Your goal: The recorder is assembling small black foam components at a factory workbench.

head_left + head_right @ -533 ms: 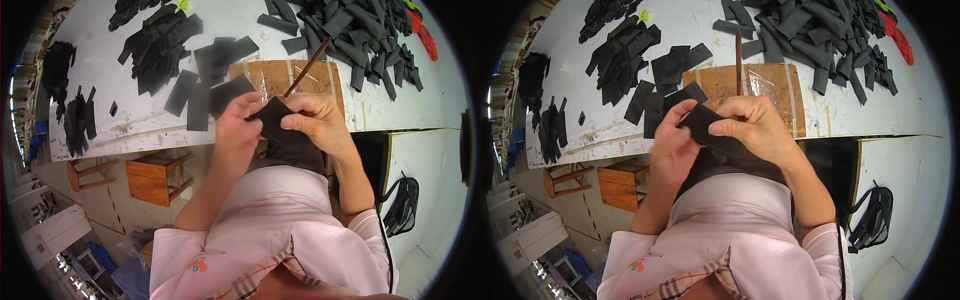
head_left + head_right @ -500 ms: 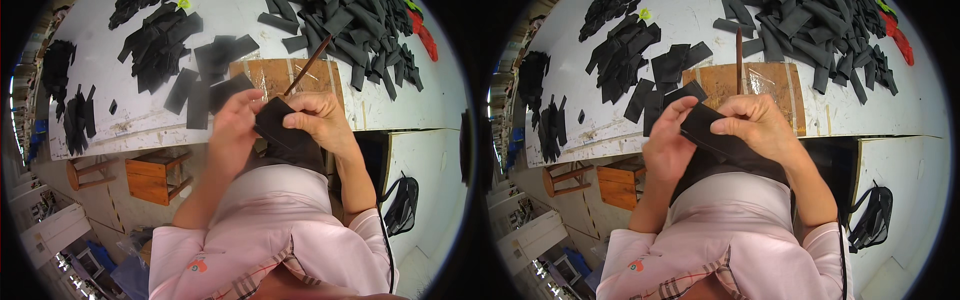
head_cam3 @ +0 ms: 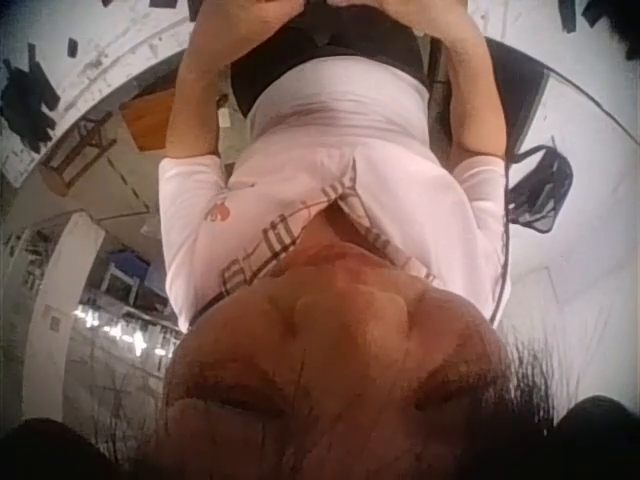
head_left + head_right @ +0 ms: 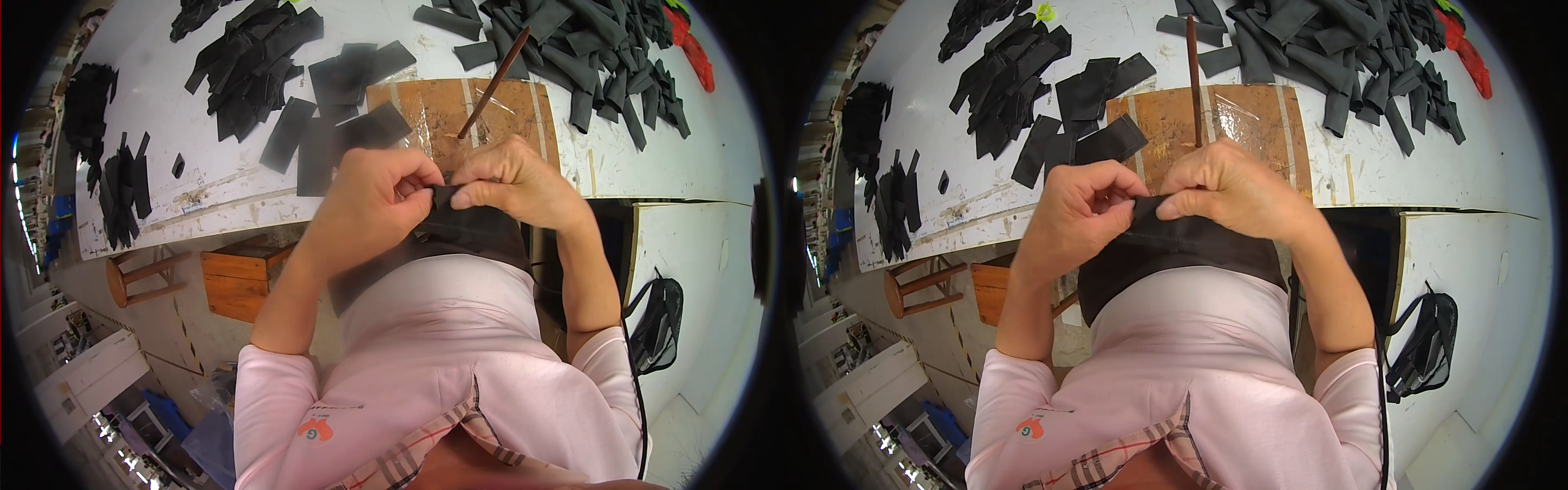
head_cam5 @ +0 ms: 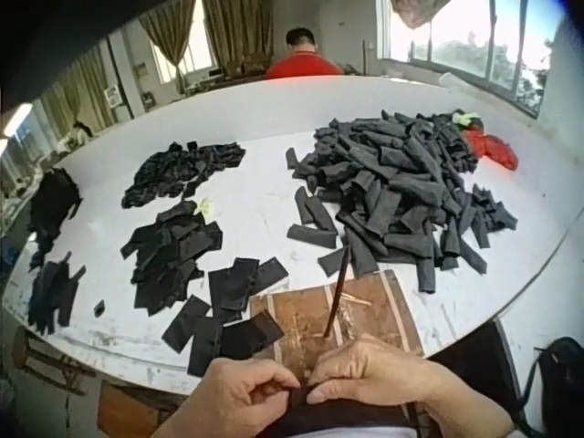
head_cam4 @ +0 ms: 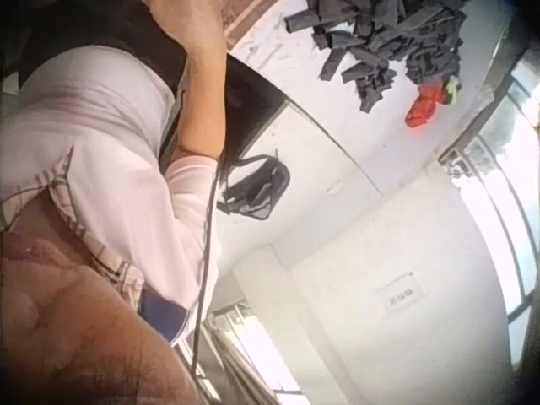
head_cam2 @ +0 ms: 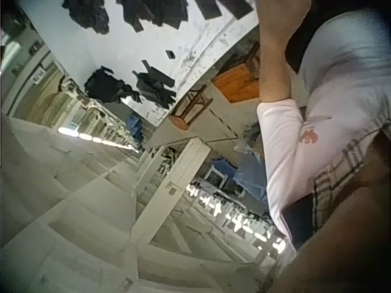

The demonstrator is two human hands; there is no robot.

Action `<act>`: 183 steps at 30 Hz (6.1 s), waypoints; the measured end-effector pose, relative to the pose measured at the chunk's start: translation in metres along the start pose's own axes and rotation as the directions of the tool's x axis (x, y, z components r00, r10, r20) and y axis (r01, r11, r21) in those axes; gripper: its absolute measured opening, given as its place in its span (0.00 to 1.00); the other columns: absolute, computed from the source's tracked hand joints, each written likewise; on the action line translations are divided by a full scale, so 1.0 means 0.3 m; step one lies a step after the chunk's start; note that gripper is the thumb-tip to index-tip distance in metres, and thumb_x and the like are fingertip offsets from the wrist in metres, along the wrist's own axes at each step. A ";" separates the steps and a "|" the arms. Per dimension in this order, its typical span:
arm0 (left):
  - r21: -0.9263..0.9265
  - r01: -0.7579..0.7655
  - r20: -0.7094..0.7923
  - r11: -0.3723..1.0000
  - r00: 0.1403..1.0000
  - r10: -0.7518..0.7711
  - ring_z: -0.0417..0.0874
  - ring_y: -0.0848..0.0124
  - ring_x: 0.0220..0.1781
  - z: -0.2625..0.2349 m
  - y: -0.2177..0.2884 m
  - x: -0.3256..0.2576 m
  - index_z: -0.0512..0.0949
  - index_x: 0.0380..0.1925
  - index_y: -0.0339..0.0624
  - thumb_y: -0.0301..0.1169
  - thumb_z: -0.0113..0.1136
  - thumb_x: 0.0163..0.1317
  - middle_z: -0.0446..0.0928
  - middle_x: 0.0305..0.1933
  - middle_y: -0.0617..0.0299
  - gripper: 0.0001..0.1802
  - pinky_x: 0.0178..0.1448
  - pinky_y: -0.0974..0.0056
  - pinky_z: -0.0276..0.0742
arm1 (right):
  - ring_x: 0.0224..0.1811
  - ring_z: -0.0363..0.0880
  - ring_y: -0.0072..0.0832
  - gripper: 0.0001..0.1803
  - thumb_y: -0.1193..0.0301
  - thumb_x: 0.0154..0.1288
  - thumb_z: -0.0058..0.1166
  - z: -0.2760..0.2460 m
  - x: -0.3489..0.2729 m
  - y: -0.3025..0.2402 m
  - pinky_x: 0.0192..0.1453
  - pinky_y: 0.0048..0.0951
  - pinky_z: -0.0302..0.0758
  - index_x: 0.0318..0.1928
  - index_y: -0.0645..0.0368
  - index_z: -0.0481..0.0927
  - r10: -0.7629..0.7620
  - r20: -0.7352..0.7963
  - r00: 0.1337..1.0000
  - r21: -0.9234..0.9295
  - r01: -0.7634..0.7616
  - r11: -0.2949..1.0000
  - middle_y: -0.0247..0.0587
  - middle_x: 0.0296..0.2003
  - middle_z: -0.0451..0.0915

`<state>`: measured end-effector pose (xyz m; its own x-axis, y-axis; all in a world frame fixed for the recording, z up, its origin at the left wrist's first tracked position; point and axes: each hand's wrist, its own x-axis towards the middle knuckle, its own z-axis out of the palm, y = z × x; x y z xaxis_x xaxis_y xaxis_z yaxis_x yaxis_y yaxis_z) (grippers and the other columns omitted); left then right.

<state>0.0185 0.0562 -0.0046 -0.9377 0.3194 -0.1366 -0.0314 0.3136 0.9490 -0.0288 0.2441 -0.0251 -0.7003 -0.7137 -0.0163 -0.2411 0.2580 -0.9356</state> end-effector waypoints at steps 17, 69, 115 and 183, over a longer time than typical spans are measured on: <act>-0.395 -0.081 -0.609 0.915 0.769 -0.195 0.69 0.84 0.17 0.174 -0.079 0.020 0.72 0.31 0.33 0.16 0.57 0.47 0.75 0.23 0.61 0.09 0.16 0.80 0.63 | 0.22 0.72 0.37 0.08 0.81 0.42 0.54 0.186 0.020 0.033 0.27 0.29 0.70 0.27 0.65 0.73 -0.314 -0.570 0.759 -0.461 0.021 0.887 0.43 0.23 0.71; -0.957 0.084 0.103 0.278 0.993 0.055 0.61 0.87 0.10 0.117 -0.067 0.011 0.63 0.47 0.27 0.16 0.46 0.53 0.73 0.34 0.51 0.19 0.12 0.81 0.53 | 0.31 0.66 0.18 0.08 0.72 0.60 0.46 0.140 -0.006 0.066 0.37 0.20 0.65 0.26 0.63 0.70 0.158 -0.385 0.909 0.766 0.220 0.604 0.31 0.27 0.69; -0.821 0.195 0.062 -0.536 0.964 0.257 0.59 0.85 0.07 0.042 0.026 0.235 0.65 0.44 0.31 0.25 0.30 0.61 0.74 0.36 0.49 0.15 0.10 0.80 0.52 | 0.17 0.64 0.14 0.16 0.61 0.58 0.50 -0.194 0.175 -0.058 0.21 0.15 0.59 0.20 0.59 0.71 -0.092 -0.207 0.974 0.416 0.173 0.893 0.28 0.15 0.67; -0.800 -0.506 -0.431 0.321 0.858 0.280 0.72 0.65 0.43 0.045 0.056 0.243 0.70 0.35 0.36 0.26 0.49 0.58 0.72 0.37 0.54 0.07 0.53 0.61 0.66 | 0.22 0.71 0.40 0.14 0.62 0.55 0.49 -0.142 0.078 0.025 0.24 0.37 0.65 0.23 0.61 0.73 -0.334 -0.197 0.922 -0.595 0.158 0.788 0.45 0.17 0.71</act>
<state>-0.0458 0.0967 -0.0025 -0.9624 -0.0233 0.2706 0.1880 -0.7764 0.6016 -0.0756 0.2572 -0.0175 -0.6975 -0.6156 0.3668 -0.7006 0.4782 -0.5296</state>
